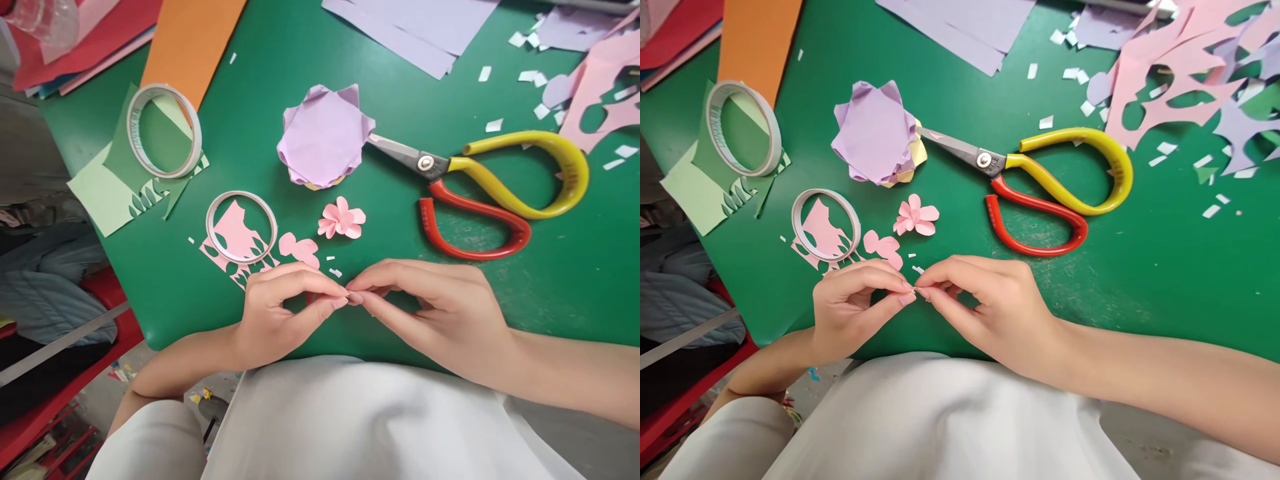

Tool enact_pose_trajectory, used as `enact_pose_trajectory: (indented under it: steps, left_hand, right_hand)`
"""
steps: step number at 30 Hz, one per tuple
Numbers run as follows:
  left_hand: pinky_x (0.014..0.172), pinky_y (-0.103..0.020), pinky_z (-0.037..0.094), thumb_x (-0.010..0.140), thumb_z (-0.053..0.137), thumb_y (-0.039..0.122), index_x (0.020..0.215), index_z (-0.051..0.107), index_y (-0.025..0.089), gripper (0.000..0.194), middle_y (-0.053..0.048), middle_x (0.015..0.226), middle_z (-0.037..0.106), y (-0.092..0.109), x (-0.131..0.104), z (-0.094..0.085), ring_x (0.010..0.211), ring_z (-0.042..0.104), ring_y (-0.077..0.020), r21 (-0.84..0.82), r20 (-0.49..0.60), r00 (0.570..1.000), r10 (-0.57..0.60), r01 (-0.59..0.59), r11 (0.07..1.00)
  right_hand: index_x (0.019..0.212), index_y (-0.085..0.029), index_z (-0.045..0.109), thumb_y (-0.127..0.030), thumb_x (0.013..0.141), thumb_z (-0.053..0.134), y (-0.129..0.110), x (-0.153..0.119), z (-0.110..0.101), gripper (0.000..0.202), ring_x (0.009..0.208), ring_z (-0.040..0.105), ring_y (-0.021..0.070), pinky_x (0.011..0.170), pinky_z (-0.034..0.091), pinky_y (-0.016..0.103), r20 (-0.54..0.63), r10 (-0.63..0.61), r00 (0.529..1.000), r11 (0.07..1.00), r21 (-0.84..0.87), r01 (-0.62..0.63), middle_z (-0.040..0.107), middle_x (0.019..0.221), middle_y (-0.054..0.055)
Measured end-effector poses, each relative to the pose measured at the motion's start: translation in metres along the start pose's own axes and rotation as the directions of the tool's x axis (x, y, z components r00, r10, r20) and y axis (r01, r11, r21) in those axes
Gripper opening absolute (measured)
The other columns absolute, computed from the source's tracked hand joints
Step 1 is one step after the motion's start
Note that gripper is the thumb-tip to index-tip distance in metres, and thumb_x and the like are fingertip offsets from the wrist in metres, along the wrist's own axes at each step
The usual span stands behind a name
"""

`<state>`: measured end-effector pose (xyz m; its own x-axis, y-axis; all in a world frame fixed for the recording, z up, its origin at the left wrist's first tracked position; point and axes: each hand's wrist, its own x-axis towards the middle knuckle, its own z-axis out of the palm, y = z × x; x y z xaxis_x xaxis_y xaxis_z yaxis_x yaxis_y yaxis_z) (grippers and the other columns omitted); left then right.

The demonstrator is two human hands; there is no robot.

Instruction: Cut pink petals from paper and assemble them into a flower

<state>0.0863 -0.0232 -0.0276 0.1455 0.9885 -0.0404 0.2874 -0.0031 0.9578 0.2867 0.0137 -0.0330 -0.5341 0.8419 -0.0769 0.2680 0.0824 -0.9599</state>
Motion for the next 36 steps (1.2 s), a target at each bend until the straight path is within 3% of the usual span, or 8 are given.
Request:
enact_pose_trajectory:
  steps: [6, 26, 32, 36]
  left_hand:
    - [0.062, -0.022, 0.057, 0.085, 0.075, 0.009, 0.085, 0.073, 0.018, 0.01, 0.0, 0.078, 0.077, -0.0005, 0.0001, -0.0006, 0.066, 0.068, -0.0091, 0.019, 0.002, 1.0, 0.002, -0.002, 1.0]
    - [0.063, -0.021, 0.056, 0.085, 0.074, 0.009, 0.084, 0.07, 0.018, 0.01, 0.0, 0.076, 0.074, 0.0, -0.0011, -0.0001, 0.067, 0.066, -0.0095, -0.023, 0.016, 0.999, -0.031, 0.031, 0.999]
    - [0.06, -0.02, 0.055, 0.083, 0.072, 0.009, 0.104, 0.06, 0.021, 0.027, 0.003, 0.075, 0.064, 0.0024, -0.0032, -0.0004, 0.066, 0.061, -0.0087, -0.181, 0.064, 0.989, -0.133, 0.143, 0.973]
    - [0.059, -0.021, 0.05, 0.086, 0.065, 0.011, 0.086, 0.057, 0.019, 0.011, 0.003, 0.071, 0.06, 0.0042, -0.0003, -0.0039, 0.064, 0.054, -0.0087, -0.009, 0.118, 0.991, -0.059, 0.06, 0.998]
  right_hand:
    - [0.093, -0.022, 0.067, -0.012, 0.094, 0.063, -0.0004, -0.0017, 0.0016, 0.011, 0.065, 0.065, 0.0086, 0.055, 0.051, 0.02, 0.0, -0.011, 1.0, 1.0, 0.014, 0.011, 0.073, 0.081, -0.002]
    - [0.089, -0.02, 0.07, -0.017, 0.095, 0.062, -0.0075, 0.0029, -0.0021, 0.01, 0.065, 0.061, 0.0054, 0.059, 0.048, 0.016, 0.128, 0.167, 0.978, 0.97, 0.158, -0.186, 0.071, 0.079, -0.004]
    - [0.087, -0.019, 0.07, -0.021, 0.097, 0.06, -0.0039, -0.0005, -0.0009, 0.014, 0.065, 0.06, 0.0077, 0.06, 0.048, 0.02, 0.155, 0.129, 0.979, 0.98, 0.132, -0.15, 0.07, 0.078, -0.002]
    - [0.088, -0.019, 0.07, -0.02, 0.097, 0.059, -0.003, -0.0016, 0.0004, 0.014, 0.066, 0.061, 0.0076, 0.06, 0.047, 0.019, 0.133, 0.063, 0.989, 0.991, 0.105, -0.077, 0.07, 0.078, -0.002]
